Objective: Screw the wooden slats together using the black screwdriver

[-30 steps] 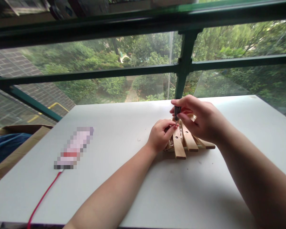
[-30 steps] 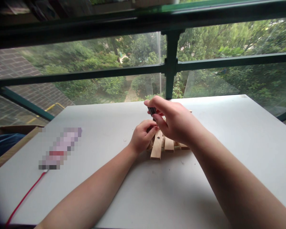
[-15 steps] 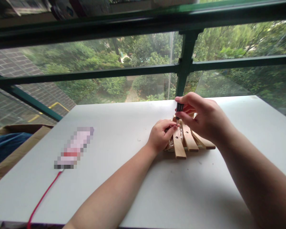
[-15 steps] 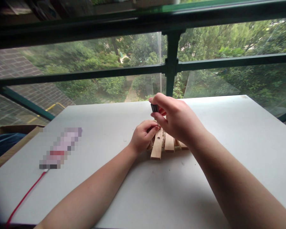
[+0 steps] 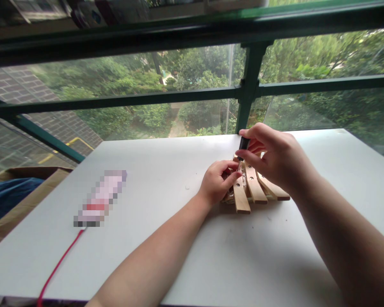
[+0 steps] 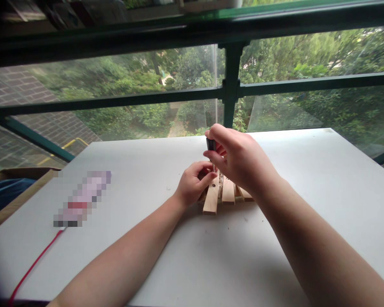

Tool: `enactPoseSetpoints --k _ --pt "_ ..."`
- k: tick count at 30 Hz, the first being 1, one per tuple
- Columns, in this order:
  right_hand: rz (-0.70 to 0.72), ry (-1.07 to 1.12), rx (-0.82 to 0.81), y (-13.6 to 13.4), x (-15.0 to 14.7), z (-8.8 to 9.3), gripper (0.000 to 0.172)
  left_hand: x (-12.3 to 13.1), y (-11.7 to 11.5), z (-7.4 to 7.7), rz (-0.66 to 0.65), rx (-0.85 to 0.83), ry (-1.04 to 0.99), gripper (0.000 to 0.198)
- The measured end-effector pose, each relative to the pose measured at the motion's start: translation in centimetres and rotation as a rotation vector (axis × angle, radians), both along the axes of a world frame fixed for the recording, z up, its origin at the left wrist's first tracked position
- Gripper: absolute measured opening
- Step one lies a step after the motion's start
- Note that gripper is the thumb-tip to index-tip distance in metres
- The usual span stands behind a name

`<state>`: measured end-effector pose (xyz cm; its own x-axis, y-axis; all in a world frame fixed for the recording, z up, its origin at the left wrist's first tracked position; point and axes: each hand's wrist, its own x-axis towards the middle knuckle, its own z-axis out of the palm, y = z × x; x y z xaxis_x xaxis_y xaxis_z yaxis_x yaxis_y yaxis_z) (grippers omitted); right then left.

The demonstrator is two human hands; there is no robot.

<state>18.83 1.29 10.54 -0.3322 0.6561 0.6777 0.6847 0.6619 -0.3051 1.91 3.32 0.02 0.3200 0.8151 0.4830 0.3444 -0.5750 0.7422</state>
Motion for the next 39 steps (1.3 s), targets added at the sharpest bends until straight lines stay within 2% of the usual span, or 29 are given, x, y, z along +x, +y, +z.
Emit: enactPoseSetpoints --k 5,12,18,28,39 --pt "0.013 -0.001 0.006 -0.03 -0.12 -0.07 0.026 -0.11 -0.01 0.01 0.026 -0.024 -0.009 0.014" --pt "0.088 -0.025 -0.05 -0.06 -0.27 -0.53 0.043 -0.2 0.1 -0.01 0.038 -0.023 -0.014 0.016" --pt "0.169 -0.049 -0.074 0.0 -0.3 -0.35 0.045 -0.12 0.08 0.13 0.021 0.005 -0.013 0.014" --pt "0.095 -0.015 -0.034 0.12 -0.2 -0.11 0.034 -0.02 0.08 0.16 0.007 0.029 -0.033 0.011" --pt "-0.002 -0.109 0.089 0.02 -0.23 0.17 0.026 0.09 -0.01 0.34 -0.029 0.077 0.0 0.013"
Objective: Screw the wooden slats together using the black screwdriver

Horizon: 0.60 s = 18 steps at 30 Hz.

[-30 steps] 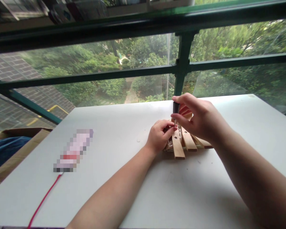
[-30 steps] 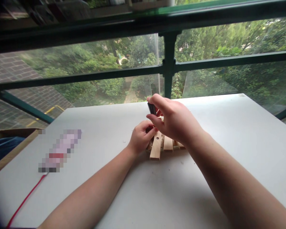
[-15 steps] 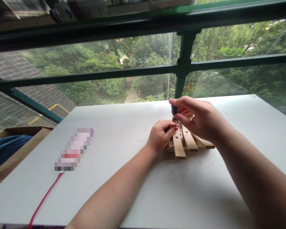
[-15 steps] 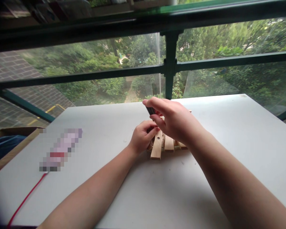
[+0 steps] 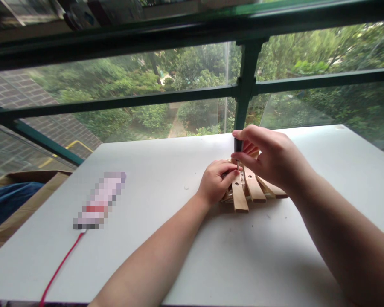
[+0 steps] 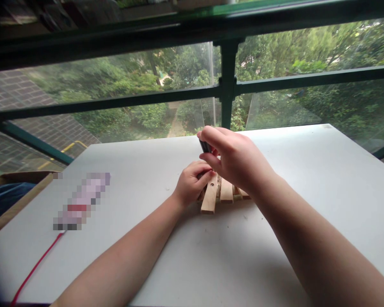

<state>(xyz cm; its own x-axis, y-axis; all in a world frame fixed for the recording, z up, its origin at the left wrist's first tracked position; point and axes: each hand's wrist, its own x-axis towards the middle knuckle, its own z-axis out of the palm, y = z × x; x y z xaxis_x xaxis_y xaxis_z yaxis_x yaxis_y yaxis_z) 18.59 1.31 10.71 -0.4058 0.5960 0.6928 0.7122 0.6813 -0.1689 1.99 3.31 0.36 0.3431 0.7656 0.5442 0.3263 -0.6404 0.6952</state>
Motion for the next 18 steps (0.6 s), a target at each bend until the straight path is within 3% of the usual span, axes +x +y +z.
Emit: enactPoseSetpoints --k 11,18 --pt "-0.016 0.045 -0.016 0.04 0.15 -0.24 0.029 -0.08 -0.01 -0.04 0.021 -0.003 -0.015 0.013" --pt "0.089 0.148 -0.098 -0.14 0.09 -0.55 0.036 -0.03 -0.03 0.01 -0.006 -0.036 -0.019 0.013"
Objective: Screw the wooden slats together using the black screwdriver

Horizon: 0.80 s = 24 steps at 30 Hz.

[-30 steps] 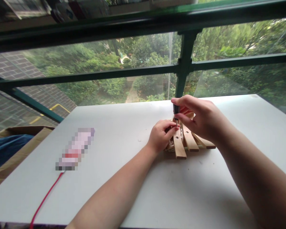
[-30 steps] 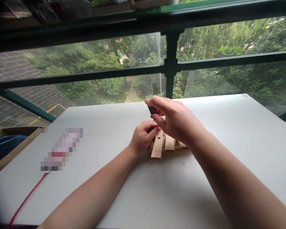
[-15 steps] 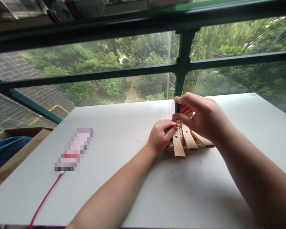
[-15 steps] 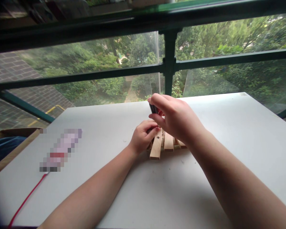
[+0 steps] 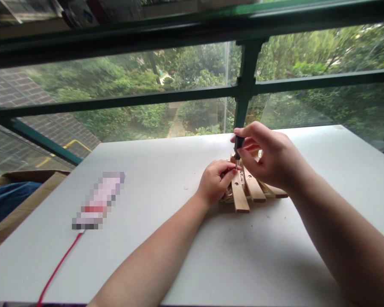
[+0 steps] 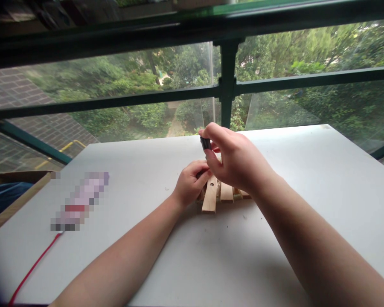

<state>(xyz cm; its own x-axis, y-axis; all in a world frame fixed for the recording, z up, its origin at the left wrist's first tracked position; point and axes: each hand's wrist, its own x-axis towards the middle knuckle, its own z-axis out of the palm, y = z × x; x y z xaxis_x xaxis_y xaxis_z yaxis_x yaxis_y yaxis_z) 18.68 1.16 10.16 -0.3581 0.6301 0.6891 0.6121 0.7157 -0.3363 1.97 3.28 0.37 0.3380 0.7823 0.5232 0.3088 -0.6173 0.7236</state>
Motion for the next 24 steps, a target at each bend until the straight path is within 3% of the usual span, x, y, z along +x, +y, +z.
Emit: enactPoseSetpoints --k 5,18,24 --pt "0.054 0.03 -0.062 0.1 0.05 -0.02 0.035 -0.08 0.07 -0.24 0.01 0.001 -0.004 0.013" --pt "-0.07 -0.007 -0.018 0.32 0.15 0.12 0.027 -0.09 0.08 -0.34 0.002 0.002 0.006 0.016" --pt "-0.07 -0.033 0.011 0.16 0.08 0.3 0.027 -0.21 0.22 -0.51 0.014 -0.023 0.018 0.027"
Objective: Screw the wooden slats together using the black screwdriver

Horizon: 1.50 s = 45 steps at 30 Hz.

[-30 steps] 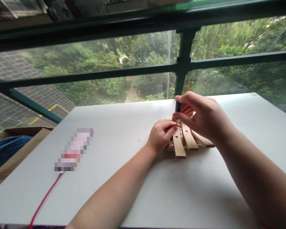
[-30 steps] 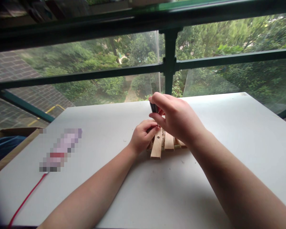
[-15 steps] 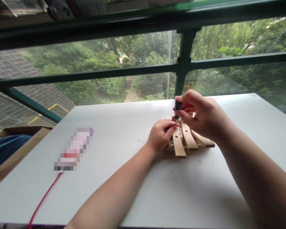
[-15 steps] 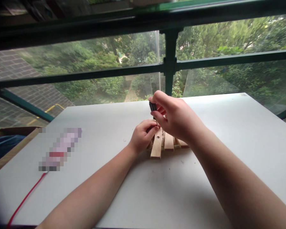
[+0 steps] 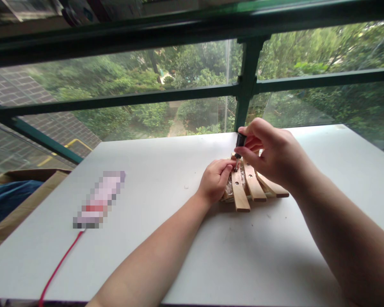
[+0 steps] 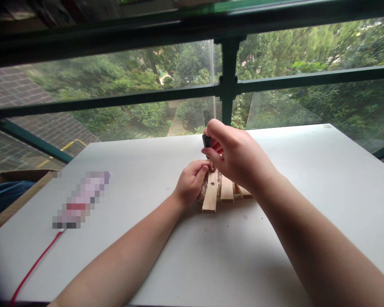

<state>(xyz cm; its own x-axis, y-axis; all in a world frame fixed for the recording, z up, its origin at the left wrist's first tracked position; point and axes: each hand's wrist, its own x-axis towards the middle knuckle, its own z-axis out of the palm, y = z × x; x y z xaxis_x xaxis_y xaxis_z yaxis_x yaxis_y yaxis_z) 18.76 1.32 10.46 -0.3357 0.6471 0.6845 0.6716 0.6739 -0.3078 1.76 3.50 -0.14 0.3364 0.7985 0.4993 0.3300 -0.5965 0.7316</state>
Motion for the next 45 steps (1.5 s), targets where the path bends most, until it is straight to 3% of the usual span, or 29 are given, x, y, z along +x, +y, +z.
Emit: enactPoseSetpoints --k 9,18,24,45 --pt "0.027 -0.018 -0.011 -0.15 -0.16 0.07 0.024 0.04 -0.06 0.29 0.004 -0.033 -0.023 0.019" --pt "0.144 -0.05 -0.084 -0.18 -0.04 -0.08 0.051 0.18 -0.18 0.52 0.009 -0.023 -0.032 0.018" --pt "0.173 -0.035 -0.029 -0.08 -0.12 0.1 0.038 0.13 -0.19 0.56 0.012 -0.002 -0.014 0.019" --pt "0.069 -0.139 0.06 -0.09 -0.08 0.37 0.029 0.06 -0.22 0.5 0.005 0.002 -0.014 0.019"
